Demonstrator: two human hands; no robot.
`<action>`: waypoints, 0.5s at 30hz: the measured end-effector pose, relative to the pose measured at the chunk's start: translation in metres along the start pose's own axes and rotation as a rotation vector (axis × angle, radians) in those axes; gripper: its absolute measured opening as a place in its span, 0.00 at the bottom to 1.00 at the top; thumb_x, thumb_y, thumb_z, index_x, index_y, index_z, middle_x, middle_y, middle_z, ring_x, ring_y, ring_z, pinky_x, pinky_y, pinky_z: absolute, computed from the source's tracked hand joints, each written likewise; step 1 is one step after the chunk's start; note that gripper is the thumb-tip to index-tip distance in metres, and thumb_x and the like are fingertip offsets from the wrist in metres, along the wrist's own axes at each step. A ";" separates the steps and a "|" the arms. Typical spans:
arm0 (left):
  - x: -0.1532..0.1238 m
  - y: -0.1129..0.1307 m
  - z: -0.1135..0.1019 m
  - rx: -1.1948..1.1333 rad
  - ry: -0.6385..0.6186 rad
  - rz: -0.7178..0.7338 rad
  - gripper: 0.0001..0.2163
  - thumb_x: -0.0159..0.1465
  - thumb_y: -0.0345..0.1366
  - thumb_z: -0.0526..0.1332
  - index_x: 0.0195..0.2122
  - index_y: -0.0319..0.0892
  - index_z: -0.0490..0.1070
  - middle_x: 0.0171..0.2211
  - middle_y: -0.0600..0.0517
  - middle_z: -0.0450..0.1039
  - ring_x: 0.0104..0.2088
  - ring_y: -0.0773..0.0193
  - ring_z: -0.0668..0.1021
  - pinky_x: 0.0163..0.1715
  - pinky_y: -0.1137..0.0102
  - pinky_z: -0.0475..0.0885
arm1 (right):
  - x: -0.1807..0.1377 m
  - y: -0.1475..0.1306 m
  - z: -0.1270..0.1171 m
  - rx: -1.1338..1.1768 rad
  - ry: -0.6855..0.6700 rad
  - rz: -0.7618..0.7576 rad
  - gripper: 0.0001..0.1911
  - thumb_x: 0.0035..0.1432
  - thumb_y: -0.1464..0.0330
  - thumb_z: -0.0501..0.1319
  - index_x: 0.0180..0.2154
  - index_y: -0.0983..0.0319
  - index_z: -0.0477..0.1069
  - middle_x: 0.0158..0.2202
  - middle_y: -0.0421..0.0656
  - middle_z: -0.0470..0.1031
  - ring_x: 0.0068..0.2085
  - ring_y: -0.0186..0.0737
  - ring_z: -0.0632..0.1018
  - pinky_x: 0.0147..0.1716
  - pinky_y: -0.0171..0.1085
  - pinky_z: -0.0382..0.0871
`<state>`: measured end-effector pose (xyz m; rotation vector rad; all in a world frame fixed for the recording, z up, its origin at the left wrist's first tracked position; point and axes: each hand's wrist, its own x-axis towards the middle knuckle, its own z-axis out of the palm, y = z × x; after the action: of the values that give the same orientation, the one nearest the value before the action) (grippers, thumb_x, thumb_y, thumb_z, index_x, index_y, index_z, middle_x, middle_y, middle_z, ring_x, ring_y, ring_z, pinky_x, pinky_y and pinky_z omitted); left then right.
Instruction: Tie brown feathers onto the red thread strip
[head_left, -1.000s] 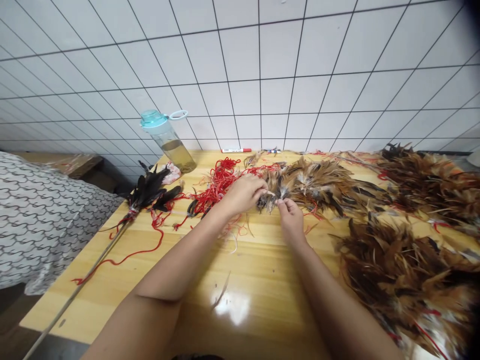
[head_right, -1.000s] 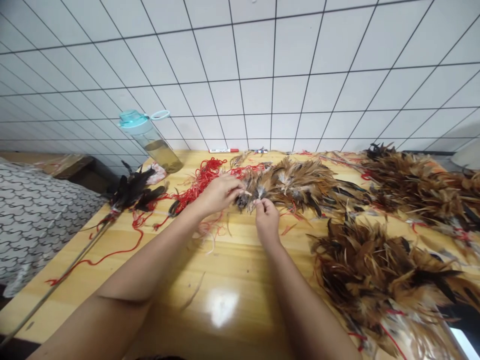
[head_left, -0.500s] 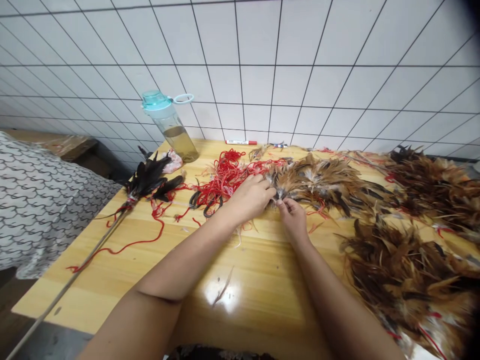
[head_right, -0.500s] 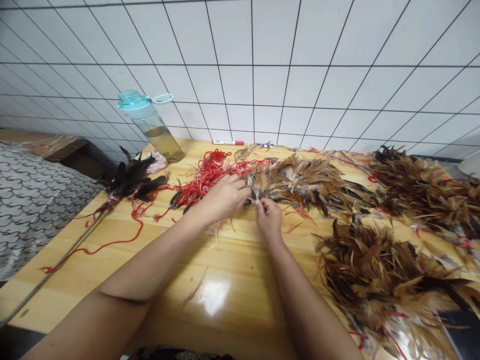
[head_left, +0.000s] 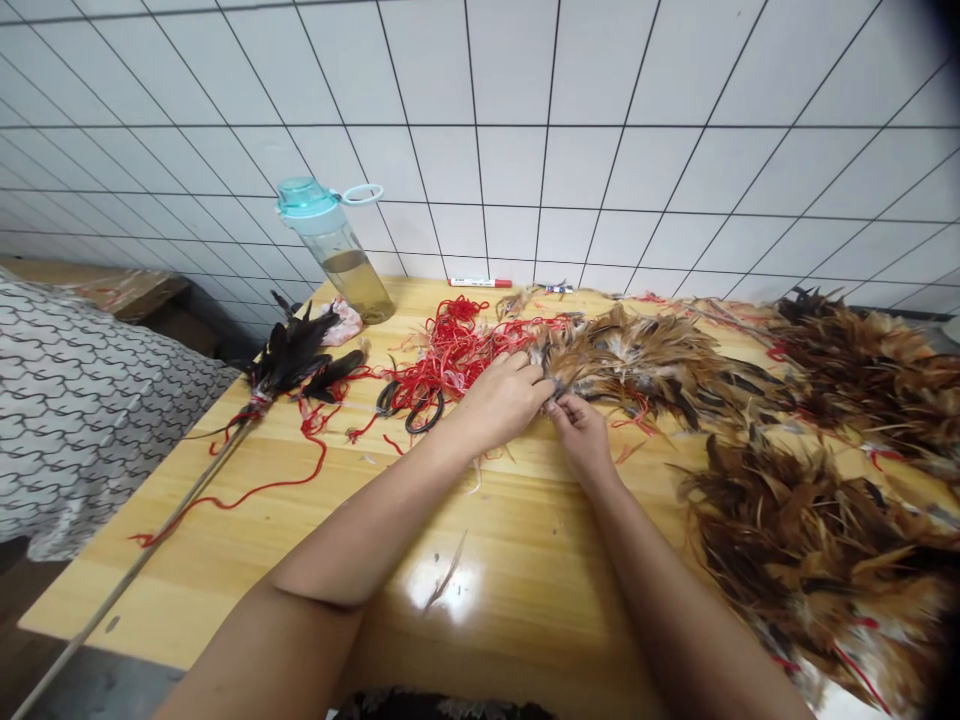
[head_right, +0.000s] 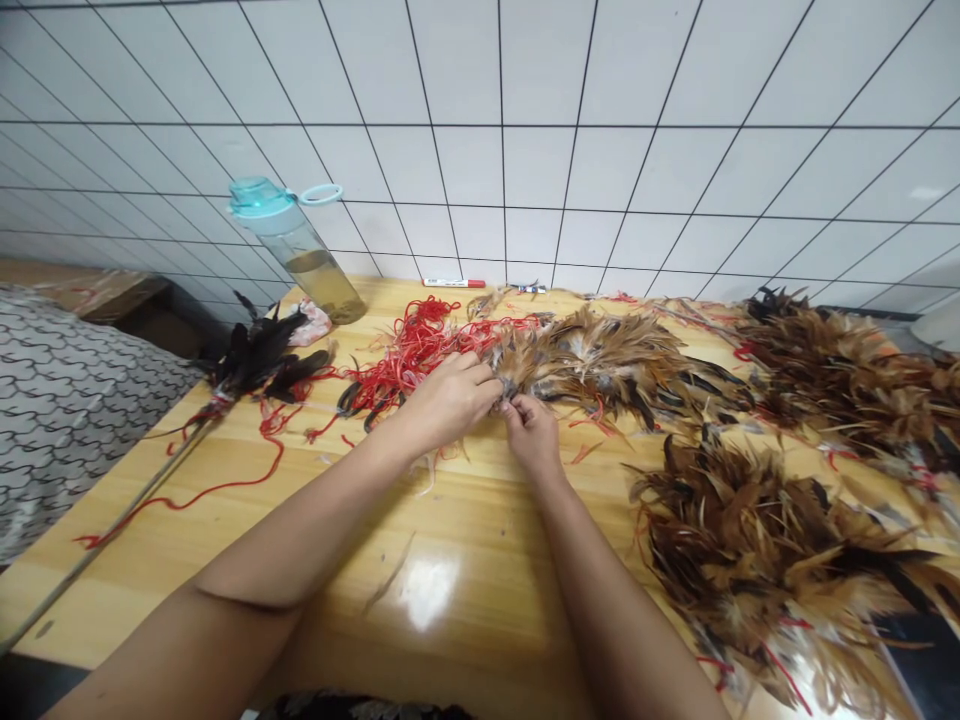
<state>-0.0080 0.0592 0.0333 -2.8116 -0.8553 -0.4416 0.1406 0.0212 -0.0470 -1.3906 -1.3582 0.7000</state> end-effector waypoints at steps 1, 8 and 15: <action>0.000 -0.001 0.000 -0.016 0.011 -0.010 0.10 0.67 0.35 0.52 0.33 0.40 0.72 0.32 0.46 0.71 0.37 0.58 0.68 0.36 0.64 0.60 | 0.000 0.000 0.000 0.018 -0.012 0.006 0.14 0.53 0.59 0.57 0.22 0.60 0.63 0.20 0.37 0.61 0.26 0.34 0.63 0.26 0.34 0.57; -0.005 -0.014 -0.008 -0.388 0.275 -0.349 0.08 0.65 0.33 0.54 0.36 0.39 0.72 0.37 0.48 0.72 0.41 0.61 0.71 0.44 0.67 0.64 | 0.001 -0.001 -0.001 0.274 -0.007 0.147 0.14 0.53 0.58 0.58 0.24 0.61 0.64 0.24 0.37 0.65 0.28 0.34 0.66 0.32 0.34 0.61; -0.002 -0.002 0.022 -1.013 0.007 -0.565 0.06 0.57 0.37 0.61 0.31 0.39 0.74 0.29 0.53 0.72 0.32 0.66 0.72 0.32 0.72 0.64 | 0.000 0.002 0.001 0.158 -0.003 0.076 0.14 0.53 0.58 0.57 0.22 0.60 0.62 0.22 0.36 0.61 0.27 0.34 0.63 0.29 0.34 0.58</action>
<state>-0.0054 0.0654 0.0124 -3.3172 -1.8544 -1.2660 0.1407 0.0216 -0.0492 -1.3203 -1.2299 0.8412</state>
